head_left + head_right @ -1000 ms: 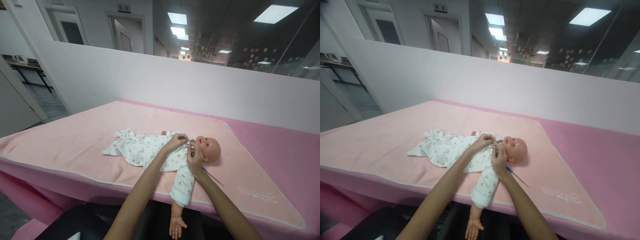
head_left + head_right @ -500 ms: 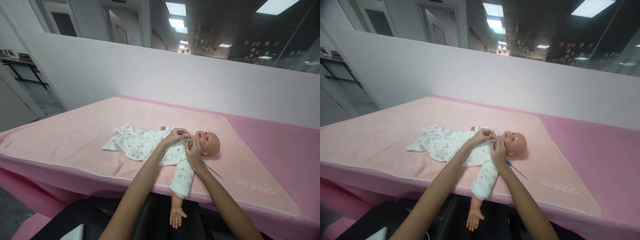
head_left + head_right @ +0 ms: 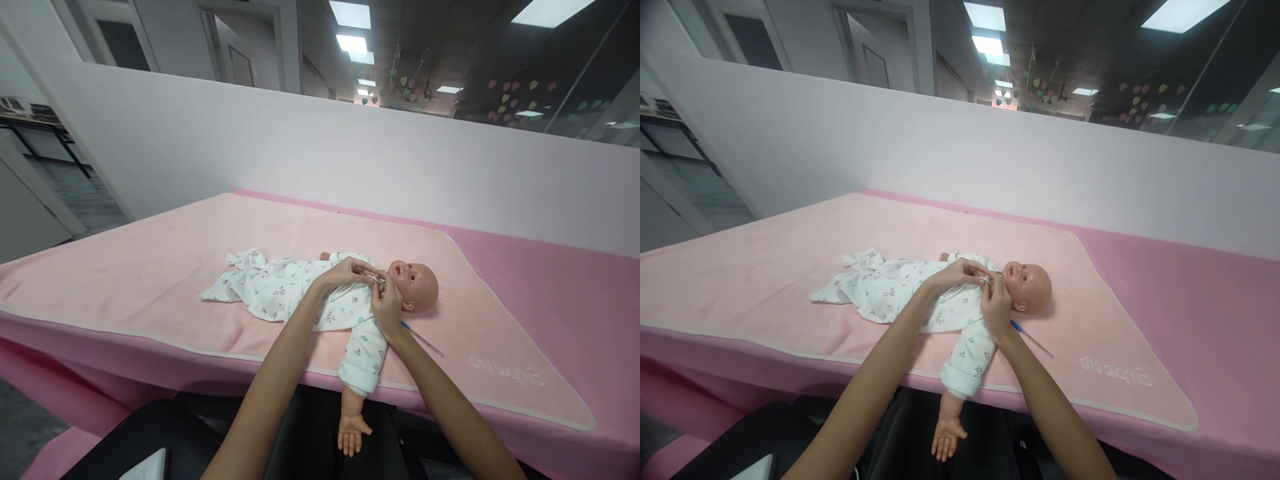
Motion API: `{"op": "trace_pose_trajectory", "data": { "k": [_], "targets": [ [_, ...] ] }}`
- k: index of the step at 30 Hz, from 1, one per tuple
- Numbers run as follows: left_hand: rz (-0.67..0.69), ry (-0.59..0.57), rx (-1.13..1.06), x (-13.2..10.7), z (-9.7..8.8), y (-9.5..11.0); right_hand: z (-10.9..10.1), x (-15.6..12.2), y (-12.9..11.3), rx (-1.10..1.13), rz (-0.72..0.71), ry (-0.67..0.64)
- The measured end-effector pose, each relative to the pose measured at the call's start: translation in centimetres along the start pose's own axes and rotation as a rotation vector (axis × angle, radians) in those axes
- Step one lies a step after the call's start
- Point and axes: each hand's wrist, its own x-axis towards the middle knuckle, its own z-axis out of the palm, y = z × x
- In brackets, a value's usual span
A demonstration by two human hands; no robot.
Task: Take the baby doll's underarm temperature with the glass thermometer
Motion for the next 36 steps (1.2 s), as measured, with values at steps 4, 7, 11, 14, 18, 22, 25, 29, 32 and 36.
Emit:
{"op": "trace_pose_trajectory", "data": {
  "k": [4,7,11,14,18,22,25,29,32,36],
  "targets": [
    [-0.023,0.041,-0.059,0.23,-0.37,-0.60,0.09,-0.10,-0.04,0.004,0.021,-0.031],
    [-0.040,0.065,-0.081,0.35,-0.48,-0.78,0.17,-0.18,-0.08,0.010,0.032,-0.044],
    [-0.044,0.105,-0.095,0.35,-0.42,-0.64,0.21,-0.21,-0.12,0.010,0.042,-0.058],
    [-0.036,0.113,-0.099,0.43,-0.39,-0.70,0.25,-0.20,-0.07,0.002,0.028,-0.067],
    [-0.017,0.172,-0.092,0.68,-0.25,-1.02,0.40,-0.23,0.09,0.016,0.032,-0.028],
    [0.003,0.231,-0.087,0.80,0.08,-1.12,0.51,-0.24,0.15,0.031,0.056,-0.012],
    [-0.001,0.183,-0.097,0.63,0.14,-0.87,0.47,-0.24,0.16,0.048,0.061,-0.009],
    [-0.017,0.058,-0.067,0.22,-0.08,-0.38,0.40,-0.21,0.21,0.043,0.037,0.008],
    [-0.010,0.023,-0.016,0.02,-0.19,-0.24,0.42,-0.14,0.20,0.019,0.001,0.027],
    [0.004,0.035,-0.008,-0.04,-0.16,-0.40,0.53,-0.12,0.08,-0.047,-0.088,0.061]
  ]
}}
